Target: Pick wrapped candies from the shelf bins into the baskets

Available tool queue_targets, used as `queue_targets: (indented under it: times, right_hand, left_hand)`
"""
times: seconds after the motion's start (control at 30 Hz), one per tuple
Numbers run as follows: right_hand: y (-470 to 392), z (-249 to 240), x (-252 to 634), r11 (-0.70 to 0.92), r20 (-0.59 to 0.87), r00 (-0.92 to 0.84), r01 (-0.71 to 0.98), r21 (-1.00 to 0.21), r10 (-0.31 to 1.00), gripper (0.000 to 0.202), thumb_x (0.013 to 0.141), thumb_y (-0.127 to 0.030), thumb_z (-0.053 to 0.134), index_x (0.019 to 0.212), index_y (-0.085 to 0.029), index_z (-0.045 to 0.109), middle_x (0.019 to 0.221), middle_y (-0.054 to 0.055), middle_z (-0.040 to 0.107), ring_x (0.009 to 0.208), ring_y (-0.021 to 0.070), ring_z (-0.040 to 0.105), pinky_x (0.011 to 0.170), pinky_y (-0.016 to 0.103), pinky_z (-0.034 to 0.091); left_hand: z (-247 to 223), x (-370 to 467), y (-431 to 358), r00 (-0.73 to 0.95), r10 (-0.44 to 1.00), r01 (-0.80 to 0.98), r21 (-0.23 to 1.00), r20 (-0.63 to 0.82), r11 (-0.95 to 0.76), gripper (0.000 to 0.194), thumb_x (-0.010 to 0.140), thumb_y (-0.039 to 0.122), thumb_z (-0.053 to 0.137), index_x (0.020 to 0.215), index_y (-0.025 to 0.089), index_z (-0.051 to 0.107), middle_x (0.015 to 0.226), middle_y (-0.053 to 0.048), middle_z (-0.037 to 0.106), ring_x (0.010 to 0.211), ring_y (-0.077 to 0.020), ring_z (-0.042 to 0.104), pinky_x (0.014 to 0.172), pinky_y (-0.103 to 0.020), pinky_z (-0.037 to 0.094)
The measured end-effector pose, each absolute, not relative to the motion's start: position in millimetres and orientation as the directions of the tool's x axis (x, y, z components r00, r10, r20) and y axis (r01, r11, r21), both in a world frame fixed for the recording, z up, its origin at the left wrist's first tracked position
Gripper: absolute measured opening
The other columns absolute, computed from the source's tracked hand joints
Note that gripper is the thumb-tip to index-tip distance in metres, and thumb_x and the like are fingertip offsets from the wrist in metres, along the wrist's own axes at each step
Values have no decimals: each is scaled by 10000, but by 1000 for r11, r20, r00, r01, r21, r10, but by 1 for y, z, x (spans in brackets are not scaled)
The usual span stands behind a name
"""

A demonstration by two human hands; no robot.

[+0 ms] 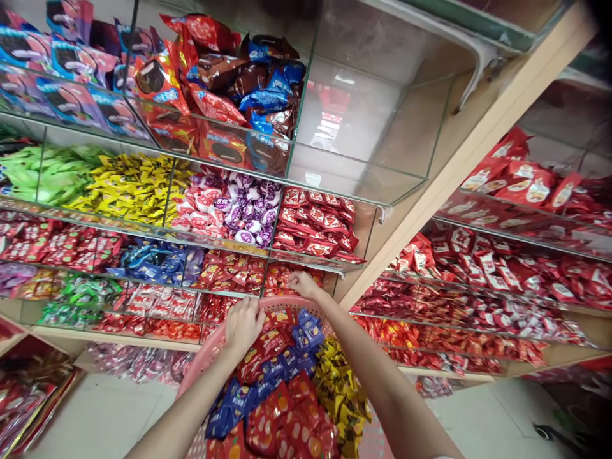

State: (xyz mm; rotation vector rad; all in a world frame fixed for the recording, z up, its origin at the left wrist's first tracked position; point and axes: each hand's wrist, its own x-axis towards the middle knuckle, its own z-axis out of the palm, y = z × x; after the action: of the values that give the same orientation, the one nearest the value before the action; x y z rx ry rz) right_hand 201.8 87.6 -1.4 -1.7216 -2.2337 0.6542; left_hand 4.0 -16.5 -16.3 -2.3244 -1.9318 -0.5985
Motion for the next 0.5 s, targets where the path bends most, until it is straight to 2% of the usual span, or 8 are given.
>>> queue_targets:
  times: [0.13,0.3,0.5]
  right_hand:
    - [100,-7,200,210,-177,-315,870,-447,932,270,867,-324,519,1056,-134,553,1019,53,585,858,167,586,733,350,503]
    - [106,-8,186,223,-289,-351,892,-394,891,281,865,-320,521,1083,-144,548,1079,63,570,907,181,576,763,367,496]
    - [113,6,162,202,-419,-309,938,-280,854,281,864,-325,523,1077,-145,550,1072,61,572,912,185,576,772,373,495]
  left_hand:
    - [-16,6,-17,131,935,967,166,329,-194,199,841,278,356,839,180,529,859,-78,588,814,-233,550,712,-346,356]
    - [-14,5,-16,151,938,958,189,312,-217,197,842,272,360,838,178,534,853,-78,589,804,-229,553,711,-342,364]
    - [-16,4,-14,148,935,954,201,324,-221,177,837,248,369,845,178,531,858,-73,588,817,-225,551,722,-335,367]
